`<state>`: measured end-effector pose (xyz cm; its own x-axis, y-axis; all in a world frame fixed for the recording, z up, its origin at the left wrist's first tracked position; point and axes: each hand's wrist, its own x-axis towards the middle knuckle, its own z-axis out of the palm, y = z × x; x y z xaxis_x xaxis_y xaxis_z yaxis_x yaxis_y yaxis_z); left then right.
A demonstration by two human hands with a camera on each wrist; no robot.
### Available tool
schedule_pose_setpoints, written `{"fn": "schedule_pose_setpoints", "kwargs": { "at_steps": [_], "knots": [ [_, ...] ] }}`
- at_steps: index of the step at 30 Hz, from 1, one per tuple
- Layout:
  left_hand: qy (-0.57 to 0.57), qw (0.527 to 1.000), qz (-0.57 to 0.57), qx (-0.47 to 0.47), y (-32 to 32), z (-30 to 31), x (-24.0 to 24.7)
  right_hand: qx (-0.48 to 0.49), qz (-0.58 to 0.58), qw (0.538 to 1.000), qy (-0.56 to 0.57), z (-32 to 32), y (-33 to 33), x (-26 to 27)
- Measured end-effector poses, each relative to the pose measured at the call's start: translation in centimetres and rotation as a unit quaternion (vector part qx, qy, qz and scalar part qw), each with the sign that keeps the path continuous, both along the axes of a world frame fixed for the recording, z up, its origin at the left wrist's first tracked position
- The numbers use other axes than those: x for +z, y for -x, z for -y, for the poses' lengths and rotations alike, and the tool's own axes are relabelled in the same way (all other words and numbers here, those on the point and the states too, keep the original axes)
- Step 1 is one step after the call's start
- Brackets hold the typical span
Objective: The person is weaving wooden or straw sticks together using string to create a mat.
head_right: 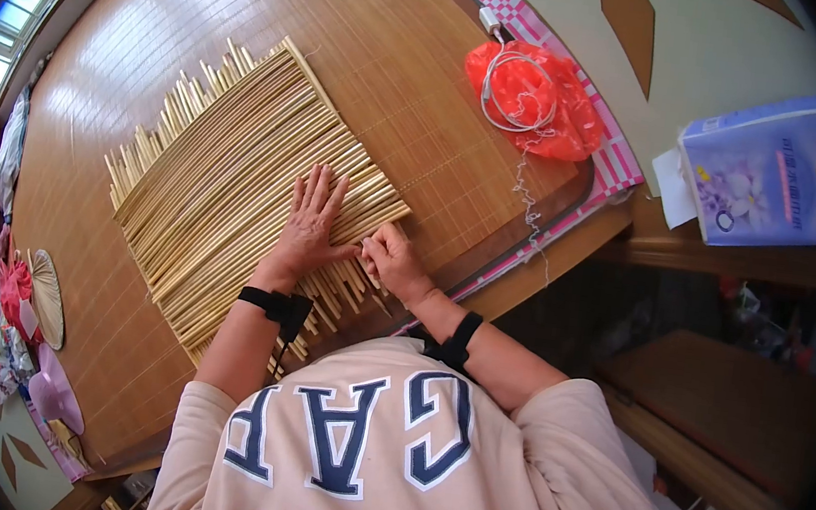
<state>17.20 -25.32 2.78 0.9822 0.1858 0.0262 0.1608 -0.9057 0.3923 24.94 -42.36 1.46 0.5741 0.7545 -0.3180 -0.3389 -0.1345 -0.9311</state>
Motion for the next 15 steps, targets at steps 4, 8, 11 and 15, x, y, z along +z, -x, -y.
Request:
{"fn": "schedule_pose_setpoints", "kwargs": {
  "at_steps": [4, 8, 11, 15],
  "knots": [
    [-0.014, 0.999, 0.038, 0.013, 0.0, 0.1, -1.5, 0.009, 0.084, 0.995, 0.057, -0.1, 0.5, 0.6],
    [-0.02, 0.999, 0.04, 0.011, 0.2, 0.1, -1.6, 0.013, 0.186, 0.98, 0.069, 0.3, 0.6, -1.3],
    [-0.031, 0.999, 0.032, 0.01, 0.1, 0.2, -1.4, 0.006, 0.191, 0.98, 0.06, 0.4, 0.6, -1.5],
    [-0.074, 0.997, 0.02, 0.005, 0.1, 0.3, -1.7, 0.001, 0.198, 0.978, 0.069, 0.5, 0.8, -1.0]
  ]
}}
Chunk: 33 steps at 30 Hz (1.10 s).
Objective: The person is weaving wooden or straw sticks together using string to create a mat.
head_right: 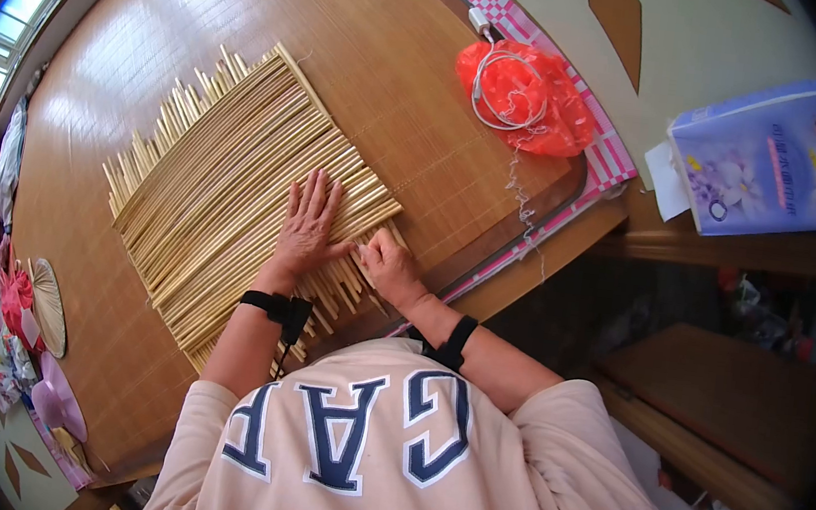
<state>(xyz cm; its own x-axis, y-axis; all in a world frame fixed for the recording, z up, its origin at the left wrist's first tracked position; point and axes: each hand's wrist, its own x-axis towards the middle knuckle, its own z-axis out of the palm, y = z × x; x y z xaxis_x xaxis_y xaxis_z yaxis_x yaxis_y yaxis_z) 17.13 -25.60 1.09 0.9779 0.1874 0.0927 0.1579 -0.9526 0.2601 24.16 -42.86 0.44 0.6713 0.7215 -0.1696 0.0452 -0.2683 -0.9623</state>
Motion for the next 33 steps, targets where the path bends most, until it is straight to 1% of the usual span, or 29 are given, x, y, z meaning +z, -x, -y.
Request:
{"fn": "schedule_pose_setpoints", "kwargs": {
  "at_steps": [2, 4, 7, 8, 11, 13, 14, 16, 22, 26, 29, 31, 32, 33],
  "knots": [
    [-0.003, 1.0, -0.012, 0.0, -0.1, -0.1, 0.3, -0.003, -0.005, 1.0, 0.012, -0.1, 0.0, 0.3],
    [0.007, 0.999, -0.04, 0.02, -0.1, 0.5, 1.8, 0.002, -0.081, 0.997, 0.005, -0.1, 0.0, 1.0],
    [-0.026, 0.999, -0.009, 0.019, -0.4, 1.1, 1.8, 0.004, -0.092, 0.996, 0.001, -0.1, 0.0, 0.9],
    [-0.009, 1.0, -0.005, 0.005, -0.3, 1.6, 1.9, 0.004, -0.092, 0.996, 0.001, -0.1, 0.0, 0.8],
    [-0.031, 0.999, -0.008, -0.012, -0.2, 2.1, 0.4, -0.001, -0.109, 0.994, -0.003, -0.1, 0.1, 1.1],
    [-0.043, 0.999, 0.009, -0.006, -0.4, 2.1, 0.8, 0.004, -0.06, 0.998, 0.017, -0.1, 0.2, 1.8],
    [-0.039, 0.999, 0.0, -0.003, -0.3, 2.2, 1.0, 0.003, -0.062, 0.998, 0.02, 0.0, 0.3, 1.9],
    [-0.018, 1.0, -0.012, 0.005, -0.3, 2.3, 1.2, 0.001, -0.027, 1.0, 0.005, -0.1, 0.4, 2.0],
    [-0.022, 1.0, -0.011, 0.008, -0.3, 2.4, 1.2, -0.013, 0.015, 1.0, 0.0, -0.2, 0.5, 1.5],
    [-0.025, 1.0, -0.006, 0.008, -0.3, 2.3, 1.3, -0.018, 0.003, 1.0, -0.005, -0.2, 0.7, 1.3],
    [-0.019, 1.0, -0.005, 0.008, -0.3, 2.4, 1.3, -0.015, 0.03, 0.999, -0.005, -0.2, 0.6, 1.2],
    [-0.023, 1.0, -0.002, 0.008, -0.3, 2.3, 1.1, -0.011, 0.088, 0.996, -0.011, -0.2, 0.5, 0.8],
    [-0.042, 0.999, -0.001, 0.009, -0.3, 2.2, 0.9, -0.01, 0.089, 0.996, -0.013, -0.1, 0.6, 0.8],
    [-0.045, 0.999, 0.001, 0.01, -0.2, 2.1, 0.6, -0.013, -0.021, 1.0, -0.012, 0.0, 0.5, 1.1]
  ]
}}
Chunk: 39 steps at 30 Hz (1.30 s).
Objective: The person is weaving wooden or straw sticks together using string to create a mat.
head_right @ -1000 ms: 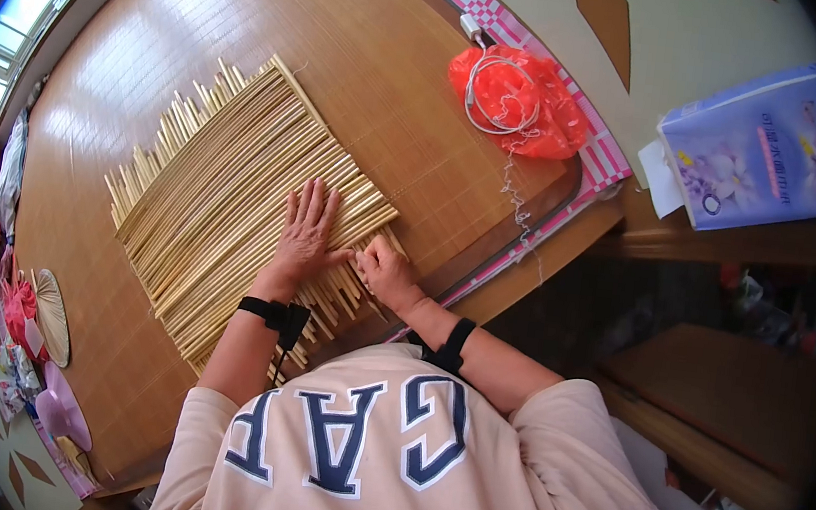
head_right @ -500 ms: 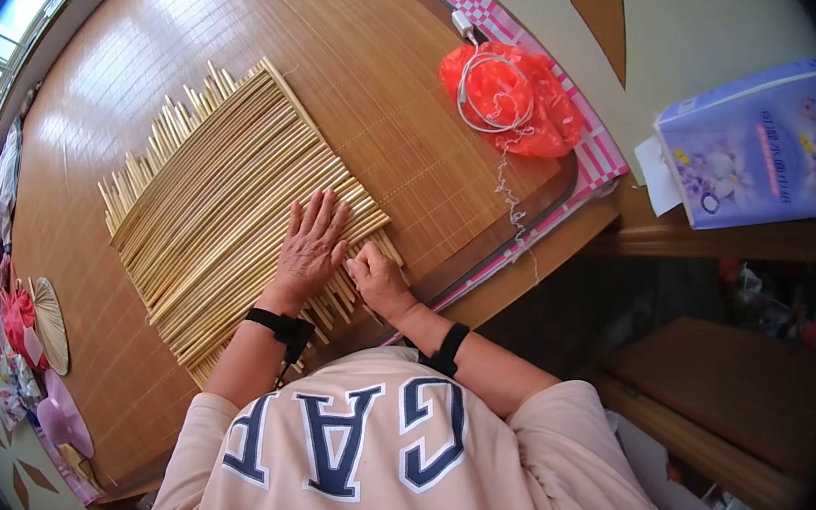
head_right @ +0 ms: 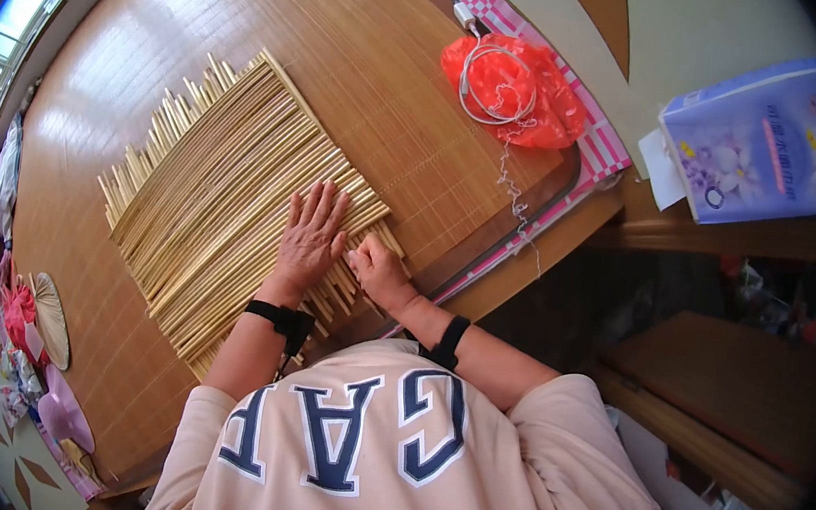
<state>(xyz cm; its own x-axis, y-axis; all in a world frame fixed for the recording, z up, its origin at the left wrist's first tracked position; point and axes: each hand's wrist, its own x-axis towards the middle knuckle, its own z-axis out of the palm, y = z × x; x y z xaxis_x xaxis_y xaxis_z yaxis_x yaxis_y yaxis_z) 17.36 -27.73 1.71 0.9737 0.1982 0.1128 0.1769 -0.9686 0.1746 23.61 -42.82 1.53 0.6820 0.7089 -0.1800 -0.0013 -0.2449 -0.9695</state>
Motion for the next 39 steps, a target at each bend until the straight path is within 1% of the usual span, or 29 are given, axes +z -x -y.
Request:
{"fn": "schedule_pose_setpoints", "kwargs": {
  "at_steps": [1, 2, 3, 4, 5, 6, 7, 8, 9, 10, 11, 12, 13, 14, 16, 17, 18, 19, 20, 24, 26, 30, 31, 33, 35, 36, 37, 38, 39],
  "knots": [
    [-0.001, 1.0, 0.001, -0.004, 0.0, -0.1, -0.2, 0.0, -0.109, 0.994, 0.0, 0.0, -0.1, 0.3],
    [-0.002, 1.0, 0.003, -0.009, -0.1, -0.3, -0.4, 0.001, -0.105, 0.995, -0.003, 0.0, -0.4, 0.5],
    [0.054, 0.998, 0.022, -0.001, 0.0, -0.4, -0.1, 0.011, -0.125, 0.992, -0.004, 0.1, -0.6, 0.6],
    [0.053, 0.998, 0.023, -0.001, 0.2, -0.6, 1.1, 0.02, -0.148, 0.989, -0.002, 0.3, -0.7, 0.5],
    [0.1, 0.991, 0.078, 0.039, 0.6, -0.8, 2.3, 0.022, -0.148, 0.989, -0.002, 0.4, -0.8, 0.1],
    [0.145, 0.978, 0.131, 0.078, 0.9, -1.1, 3.5, 0.027, -0.16, 0.986, -0.032, 0.5, -0.9, -0.3],
    [0.107, 0.97, 0.18, 0.125, 1.6, -1.1, 4.1, 0.033, -0.172, 0.982, -0.064, 0.5, -0.9, -0.7],
    [0.105, 0.97, 0.18, 0.128, 2.4, -0.8, 3.8, 0.036, -0.173, 0.982, -0.065, 0.6, -0.8, -1.1],
    [0.307, 0.915, 0.113, 0.235, 3.1, -0.3, 3.8, 0.04, -0.171, 0.982, -0.068, 0.5, -0.8, -1.1],
    [0.491, 0.806, 0.043, 0.328, 3.7, 0.0, 4.0, 0.044, -0.169, 0.982, -0.07, 0.4, -0.8, -1.1],
    [0.558, 0.757, -0.019, 0.34, 4.2, 0.6, 4.2, 0.051, -0.169, 0.982, -0.071, 0.4, -0.8, -1.0],
    [0.62, 0.699, -0.079, 0.348, 4.1, 1.6, 5.6, 0.048, -0.172, 0.981, -0.082, 0.4, -0.7, -0.7],
    [0.659, 0.673, -0.076, 0.328, 4.2, 2.2, 4.9, 0.044, -0.174, 0.979, -0.093, 0.3, -0.6, -0.4],
    [0.658, 0.672, -0.072, 0.331, 4.0, 2.5, 4.2, 0.049, -0.174, 0.979, -0.094, 0.3, -0.6, -0.1],
    [0.753, 0.563, -0.015, 0.34, 3.2, 2.9, 3.7, 0.094, -0.093, 0.988, -0.084, 0.4, -0.4, 1.0],
    [0.758, 0.528, -0.002, 0.382, 2.6, 3.2, 3.6, 0.096, -0.092, 0.988, -0.084, 0.5, -0.4, 1.5],
    [0.759, 0.527, 0.001, 0.382, 2.4, 3.4, 3.5, 0.108, -0.032, 0.991, -0.078, 0.5, -0.3, 1.9],
    [0.772, 0.505, 0.011, 0.387, 2.2, 3.6, 3.4, 0.12, 0.027, 0.99, -0.071, 0.5, -0.3, 2.2],
    [0.784, 0.482, 0.02, 0.39, 2.0, 3.7, 3.2, 0.122, 0.028, 0.99, -0.071, 0.5, -0.3, 2.2],
    [0.783, 0.477, 0.076, 0.391, 1.3, 4.4, 2.8, 0.116, 0.071, 0.988, -0.077, 0.5, -0.3, 1.7],
    [0.782, 0.459, 0.093, 0.41, 1.0, 4.7, 2.0, 0.113, 0.093, 0.985, -0.086, 0.5, -0.3, 1.5],
    [0.776, 0.437, 0.125, 0.437, 0.4, 5.3, 1.1, 0.106, 0.027, 0.992, -0.067, 0.4, -0.2, 1.4],
    [0.759, 0.445, 0.127, 0.458, 0.2, 5.5, 0.9, 0.099, 0.002, 0.993, -0.064, 0.3, -0.2, 1.4],
    [0.74, 0.453, 0.129, 0.48, 0.3, 5.4, 0.6, 0.106, 0.014, 0.993, -0.054, 0.2, -0.3, 1.4],
    [0.757, 0.426, 0.133, 0.477, 0.7, 5.4, 0.4, 0.111, 0.029, 0.993, -0.042, 0.2, -0.5, 1.2],
    [0.758, 0.425, 0.134, 0.477, 0.9, 5.5, 1.4, 0.119, -0.013, 0.991, -0.054, 0.1, -0.7, 0.9],
    [0.747, 0.452, 0.125, 0.471, 1.1, 5.6, 3.4, 0.127, -0.055, 0.988, -0.065, -0.1, -0.9, 0.8],
    [0.736, 0.48, 0.117, 0.464, 1.3, 5.5, 4.5, 0.128, -0.055, 0.988, -0.065, -0.1, -1.2, 0.8],
    [0.735, 0.479, 0.116, 0.465, 1.3, 5.2, 3.9, 0.119, -0.086, 0.987, -0.07, -0.1, -1.4, 1.2]
  ]
}}
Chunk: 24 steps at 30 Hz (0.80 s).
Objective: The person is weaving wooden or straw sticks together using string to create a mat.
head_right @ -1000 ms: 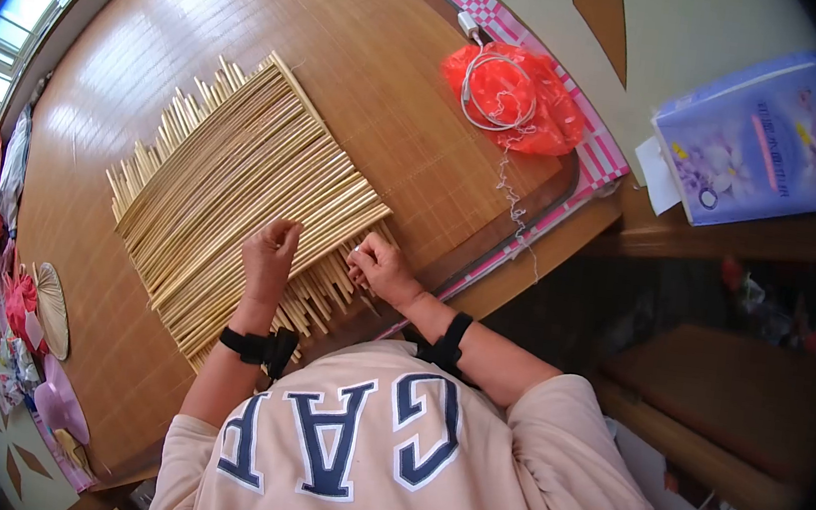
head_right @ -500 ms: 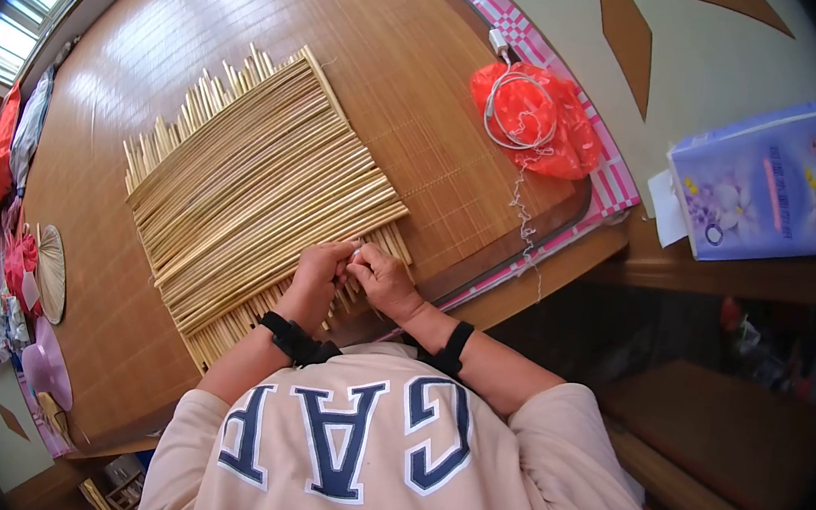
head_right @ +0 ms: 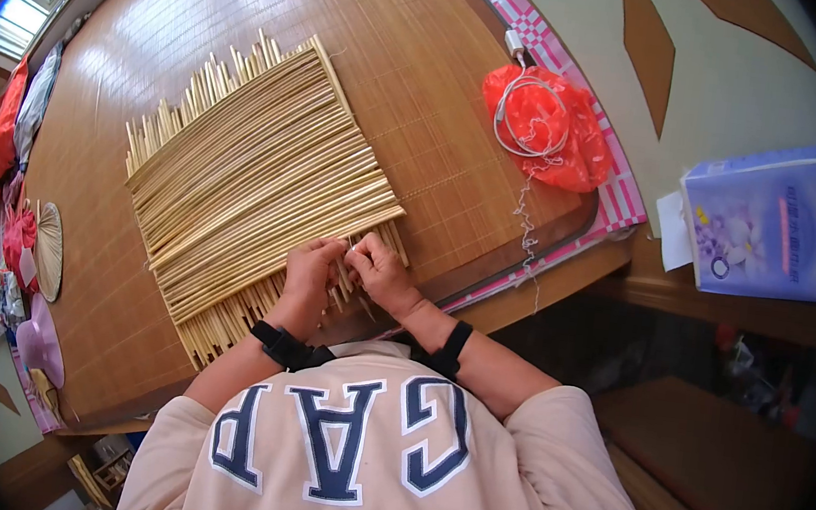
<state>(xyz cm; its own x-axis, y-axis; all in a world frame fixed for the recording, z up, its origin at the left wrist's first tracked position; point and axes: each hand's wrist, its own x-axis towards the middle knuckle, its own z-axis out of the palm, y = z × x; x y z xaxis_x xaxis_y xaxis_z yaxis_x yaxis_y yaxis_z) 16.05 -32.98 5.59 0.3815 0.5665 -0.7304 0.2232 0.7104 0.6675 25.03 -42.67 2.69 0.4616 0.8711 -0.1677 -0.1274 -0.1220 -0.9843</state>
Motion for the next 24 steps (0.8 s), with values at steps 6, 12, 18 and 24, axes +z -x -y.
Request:
{"fn": "schedule_pose_setpoints", "kwargs": {
  "at_steps": [6, 12, 18, 24],
  "knots": [
    [-0.611, 0.77, -0.149, -0.105, 0.1, -2.8, -1.2, 0.001, -0.097, 0.995, 0.027, -0.1, -1.0, -0.1],
    [-0.694, 0.672, -0.18, -0.185, -0.8, -4.7, -2.9, 0.026, -0.135, 0.988, 0.074, -0.5, -1.1, 0.1],
    [-0.697, 0.644, -0.186, -0.256, -1.2, -6.4, -3.3, 0.023, -0.116, 0.988, 0.101, -0.7, -1.3, -0.1],
    [-0.712, 0.599, -0.19, -0.314, -1.6, -7.0, -2.7, 0.011, -0.093, 0.99, 0.104, -0.8, -1.0, -0.6]
  ]
}}
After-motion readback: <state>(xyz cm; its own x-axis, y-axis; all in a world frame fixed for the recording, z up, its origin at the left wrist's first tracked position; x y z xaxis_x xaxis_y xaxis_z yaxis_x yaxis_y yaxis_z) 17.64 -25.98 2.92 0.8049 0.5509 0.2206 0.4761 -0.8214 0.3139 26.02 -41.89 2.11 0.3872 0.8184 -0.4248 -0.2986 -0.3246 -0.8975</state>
